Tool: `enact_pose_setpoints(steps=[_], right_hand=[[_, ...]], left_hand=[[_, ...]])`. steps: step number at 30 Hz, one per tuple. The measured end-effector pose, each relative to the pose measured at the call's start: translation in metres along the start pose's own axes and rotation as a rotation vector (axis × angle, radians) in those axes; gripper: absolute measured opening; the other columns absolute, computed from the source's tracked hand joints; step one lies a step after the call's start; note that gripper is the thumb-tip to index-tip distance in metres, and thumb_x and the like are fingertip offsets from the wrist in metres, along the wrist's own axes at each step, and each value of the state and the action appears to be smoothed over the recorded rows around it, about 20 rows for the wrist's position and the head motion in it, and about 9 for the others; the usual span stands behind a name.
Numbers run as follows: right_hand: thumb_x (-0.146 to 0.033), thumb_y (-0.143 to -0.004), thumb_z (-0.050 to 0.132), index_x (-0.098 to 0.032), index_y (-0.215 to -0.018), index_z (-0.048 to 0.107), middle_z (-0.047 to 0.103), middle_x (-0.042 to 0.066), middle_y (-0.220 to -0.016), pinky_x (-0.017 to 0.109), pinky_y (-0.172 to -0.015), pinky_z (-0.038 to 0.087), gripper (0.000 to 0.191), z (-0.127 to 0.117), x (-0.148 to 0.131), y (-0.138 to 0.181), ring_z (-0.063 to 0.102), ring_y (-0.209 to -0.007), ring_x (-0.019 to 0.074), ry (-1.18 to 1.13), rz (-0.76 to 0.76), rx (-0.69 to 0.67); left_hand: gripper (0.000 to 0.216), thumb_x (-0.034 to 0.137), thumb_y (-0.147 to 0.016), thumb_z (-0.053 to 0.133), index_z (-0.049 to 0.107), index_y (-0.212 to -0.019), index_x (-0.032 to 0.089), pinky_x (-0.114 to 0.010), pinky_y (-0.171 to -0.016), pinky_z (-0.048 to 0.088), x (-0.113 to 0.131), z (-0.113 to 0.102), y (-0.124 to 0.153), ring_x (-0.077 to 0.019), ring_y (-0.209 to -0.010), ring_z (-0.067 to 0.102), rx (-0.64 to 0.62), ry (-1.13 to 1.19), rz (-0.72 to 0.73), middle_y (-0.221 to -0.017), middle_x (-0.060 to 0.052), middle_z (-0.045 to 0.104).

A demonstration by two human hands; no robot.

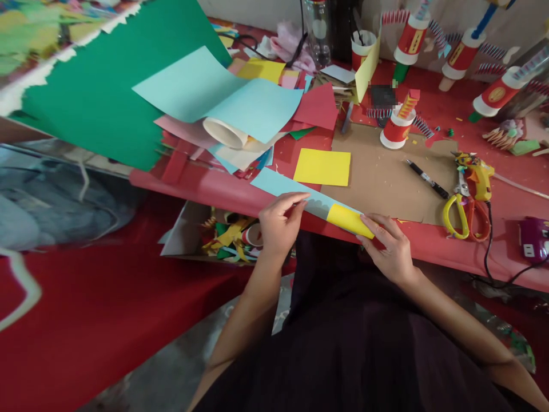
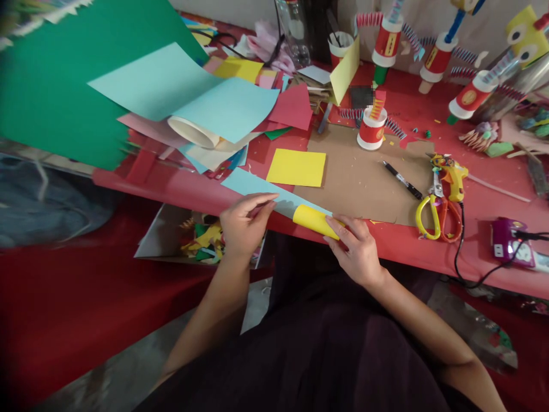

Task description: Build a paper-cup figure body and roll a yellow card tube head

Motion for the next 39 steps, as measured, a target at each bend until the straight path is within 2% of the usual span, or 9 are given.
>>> enact_pose_setpoints(steps=[7, 11, 14, 20, 23, 26, 30, 35, 39], right_hand=[[-0.022, -0.093, 0.067, -0.038, -0.135, 0.063, 0.073, 0.006, -0.115, 0.044, -0.091, 0.06, 0.046, -0.014, 0.008, -0.004, 0.071, -0.103, 0.0242, -0.06, 0.105, 0.059], [-0.033, -0.09, 0.07, -0.033, -0.124, 0.071, 0.073, 0.007, -0.113, 0.049, -0.094, 0.059, 0.034, -0.031, 0.037, -0.006, 0.07, -0.105, 0.0259, -0.081, 0.306, 0.121], [-0.037, -0.088, 0.072, -0.03, -0.121, 0.071, 0.073, 0.007, -0.115, 0.05, -0.096, 0.058, 0.034, -0.04, 0.06, -0.005, 0.068, -0.107, 0.0254, -0.19, 0.434, 0.172], [-0.04, -0.08, 0.08, -0.028, -0.113, 0.073, 0.074, 0.005, -0.113, 0.045, -0.091, 0.06, 0.036, -0.053, 0.085, -0.016, 0.07, -0.103, 0.0228, -0.396, 0.55, 0.296], [-0.04, -0.078, 0.081, -0.027, -0.111, 0.073, 0.075, 0.004, -0.111, 0.045, -0.093, 0.058, 0.036, -0.054, 0.089, -0.036, 0.069, -0.104, 0.023, -0.442, 0.534, 0.29], [-0.043, -0.08, 0.078, -0.026, -0.111, 0.073, 0.074, 0.005, -0.114, 0.045, -0.094, 0.057, 0.035, -0.054, 0.091, -0.058, 0.069, -0.108, 0.0242, -0.453, 0.474, 0.291], [-0.043, -0.079, 0.079, -0.026, -0.111, 0.072, 0.074, 0.005, -0.11, 0.042, -0.089, 0.058, 0.037, -0.053, 0.102, -0.074, 0.069, -0.102, 0.0225, -0.483, 0.455, 0.317], [-0.045, -0.077, 0.079, -0.026, -0.109, 0.072, 0.074, 0.005, -0.108, 0.042, -0.088, 0.058, 0.037, -0.052, 0.119, -0.071, 0.07, -0.098, 0.0217, -0.523, 0.487, 0.35], [-0.045, -0.079, 0.078, -0.025, -0.111, 0.072, 0.073, 0.007, -0.116, 0.044, -0.093, 0.057, 0.038, -0.051, 0.125, -0.061, 0.07, -0.104, 0.0239, -0.53, 0.518, 0.374]], left_hand=[[0.015, 0.026, -0.089, 0.065, 0.078, -0.092, 0.021, -0.031, -0.083, 0.059, -0.004, -0.018, 0.004, -0.019, -0.088, 0.075, 0.129, -0.048, -0.057, -0.093, -0.004, 0.08], [0.013, 0.029, -0.086, 0.066, 0.077, -0.088, 0.021, -0.03, -0.074, 0.058, -0.025, -0.047, 0.012, -0.0182, -0.077, 0.072, 0.349, -0.113, -0.182, -0.085, -0.004, 0.078], [0.016, 0.031, -0.086, 0.065, 0.076, -0.091, 0.021, -0.033, -0.074, 0.057, -0.049, -0.063, 0.009, -0.0199, -0.077, 0.07, 0.41, -0.154, -0.249, -0.086, -0.005, 0.077], [0.035, 0.036, -0.079, 0.072, 0.075, -0.11, 0.021, -0.059, -0.104, 0.045, -0.078, -0.055, -0.023, -0.0381, -0.112, 0.061, 0.162, -0.404, -0.269, -0.109, -0.017, 0.072], [0.05, 0.039, -0.073, 0.077, 0.071, -0.119, 0.02, -0.061, -0.106, 0.041, -0.083, -0.041, -0.034, -0.0423, -0.12, 0.057, 0.016, -0.487, -0.261, -0.118, -0.019, 0.068], [0.045, 0.037, -0.071, 0.077, 0.072, -0.113, 0.021, -0.053, -0.097, 0.05, -0.086, -0.034, -0.041, -0.0378, -0.105, 0.064, -0.085, -0.468, -0.259, -0.105, -0.015, 0.072], [0.013, 0.03, -0.065, 0.075, 0.067, -0.073, 0.023, -0.04, -0.074, 0.054, -0.082, -0.034, -0.047, -0.0281, -0.076, 0.065, -0.129, -0.375, -0.256, -0.074, -0.005, 0.07], [0.015, 0.035, -0.072, 0.069, 0.063, -0.077, 0.022, -0.027, -0.045, 0.044, -0.083, -0.049, -0.073, -0.0203, -0.054, 0.064, 0.089, 0.088, -0.422, -0.058, 0.0, 0.062], [0.016, 0.027, -0.073, 0.065, 0.054, -0.084, 0.022, -0.024, -0.042, 0.048, -0.093, -0.074, -0.135, -0.0175, -0.051, 0.067, 0.358, 0.228, -0.368, -0.065, 0.0, 0.066]])
Point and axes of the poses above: each hand's wrist, its own y-axis away from the middle knuckle, its own z-axis out of the palm, x = y × z, the point moved 10 cm from there along -y, towards the middle knuckle
